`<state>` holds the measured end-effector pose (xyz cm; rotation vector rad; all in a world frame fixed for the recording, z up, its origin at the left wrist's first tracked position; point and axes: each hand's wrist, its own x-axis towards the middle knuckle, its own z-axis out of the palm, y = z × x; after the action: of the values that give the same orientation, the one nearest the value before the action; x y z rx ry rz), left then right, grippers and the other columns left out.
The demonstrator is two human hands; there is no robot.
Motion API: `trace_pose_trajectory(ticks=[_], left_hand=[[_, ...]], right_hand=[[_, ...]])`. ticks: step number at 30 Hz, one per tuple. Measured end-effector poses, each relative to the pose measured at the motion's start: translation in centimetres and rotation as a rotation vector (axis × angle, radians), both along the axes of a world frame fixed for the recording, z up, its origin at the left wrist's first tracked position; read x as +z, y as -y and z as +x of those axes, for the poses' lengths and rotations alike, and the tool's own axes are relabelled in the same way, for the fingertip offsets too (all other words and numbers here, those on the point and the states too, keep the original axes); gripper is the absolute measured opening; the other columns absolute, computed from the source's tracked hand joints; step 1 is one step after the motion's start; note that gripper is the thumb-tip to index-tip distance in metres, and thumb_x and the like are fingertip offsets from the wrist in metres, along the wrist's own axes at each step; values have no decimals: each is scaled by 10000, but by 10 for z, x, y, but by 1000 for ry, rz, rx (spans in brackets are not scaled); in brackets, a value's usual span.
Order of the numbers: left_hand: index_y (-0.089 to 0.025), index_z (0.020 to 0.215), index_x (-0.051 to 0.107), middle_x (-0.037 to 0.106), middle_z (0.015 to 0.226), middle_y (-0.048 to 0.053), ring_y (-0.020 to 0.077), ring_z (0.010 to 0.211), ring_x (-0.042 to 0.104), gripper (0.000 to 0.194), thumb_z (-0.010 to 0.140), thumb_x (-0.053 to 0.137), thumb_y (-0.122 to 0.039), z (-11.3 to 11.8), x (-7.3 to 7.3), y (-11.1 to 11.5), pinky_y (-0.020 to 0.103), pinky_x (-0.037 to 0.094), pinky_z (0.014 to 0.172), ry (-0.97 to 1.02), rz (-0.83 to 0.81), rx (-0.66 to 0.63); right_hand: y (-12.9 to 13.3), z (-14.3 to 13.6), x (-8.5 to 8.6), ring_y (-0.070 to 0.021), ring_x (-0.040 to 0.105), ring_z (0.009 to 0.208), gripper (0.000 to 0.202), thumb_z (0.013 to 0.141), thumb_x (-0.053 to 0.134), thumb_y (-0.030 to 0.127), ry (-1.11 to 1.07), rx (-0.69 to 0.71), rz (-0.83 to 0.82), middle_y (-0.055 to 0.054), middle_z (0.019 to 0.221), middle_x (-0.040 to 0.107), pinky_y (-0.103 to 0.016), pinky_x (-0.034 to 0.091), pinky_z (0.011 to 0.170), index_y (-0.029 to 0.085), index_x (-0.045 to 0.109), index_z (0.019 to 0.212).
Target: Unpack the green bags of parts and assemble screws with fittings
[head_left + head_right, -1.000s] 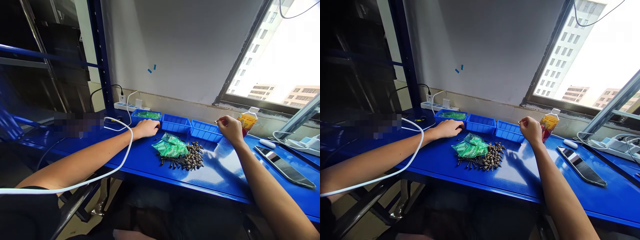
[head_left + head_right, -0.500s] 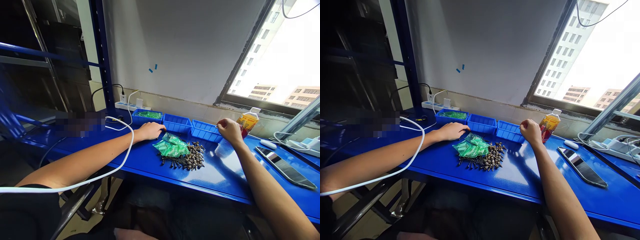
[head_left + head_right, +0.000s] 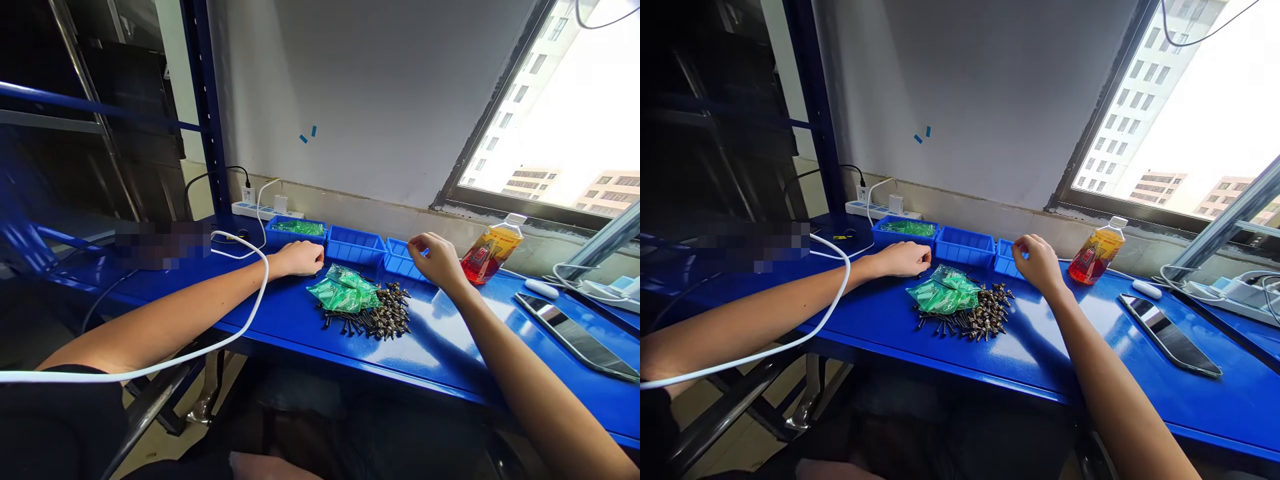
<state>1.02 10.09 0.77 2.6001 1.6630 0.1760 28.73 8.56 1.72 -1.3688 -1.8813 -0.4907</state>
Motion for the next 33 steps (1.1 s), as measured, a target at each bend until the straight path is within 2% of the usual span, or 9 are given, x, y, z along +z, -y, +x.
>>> trace_pose_trajectory(ticks=[4, 10, 14, 23, 28, 33], left_hand=[[-207, 913, 614, 695, 882, 56, 237, 807, 637, 232, 795, 427, -278, 2, 3, 5, 300, 446, 680, 81, 68, 3], [-189, 924, 603, 668, 739, 30, 187, 657, 604, 213, 827, 446, -296, 15, 1, 21, 260, 384, 580, 231, 123, -141], [-183, 919, 601, 654, 716, 25, 172, 631, 585, 194, 834, 456, -278, 20, -2, 29, 253, 370, 568, 280, 119, -222], [-157, 884, 596, 614, 659, 6, 135, 571, 544, 160, 830, 478, -252, 21, -3, 31, 238, 347, 543, 346, 132, -277], [-146, 873, 593, 590, 626, -4, 115, 540, 506, 144, 829, 481, -227, 22, -3, 32, 226, 316, 520, 379, 123, -347], [-148, 869, 588, 559, 588, -23, 105, 507, 478, 133, 830, 482, -217, 22, -4, 33, 222, 306, 510, 411, 115, -365]], right_hand=[[8, -30, -8, -175, 565, 675, 121, 769, 488, 233, 110, 146, -47, -38, 697, 607, -286, 435, 620, 200, 591, 714], [23, -66, -22, -184, 563, 743, 102, 801, 526, 227, 305, 296, -62, -49, 771, 632, -297, 444, 676, 189, 607, 851], [26, -66, -22, -182, 558, 734, 120, 809, 555, 267, 356, 324, -48, -50, 779, 634, -293, 442, 667, 187, 609, 881], [25, -61, -20, -165, 534, 687, 121, 833, 545, 298, 362, 430, 20, -40, 734, 614, -277, 420, 636, 191, 600, 835], [27, -65, -21, -158, 520, 670, 122, 853, 496, 256, 403, 457, 40, -32, 713, 605, -274, 411, 631, 196, 583, 793], [28, -66, -20, -157, 501, 647, 155, 858, 479, 238, 428, 456, 91, -33, 687, 599, -272, 408, 616, 190, 571, 743]])
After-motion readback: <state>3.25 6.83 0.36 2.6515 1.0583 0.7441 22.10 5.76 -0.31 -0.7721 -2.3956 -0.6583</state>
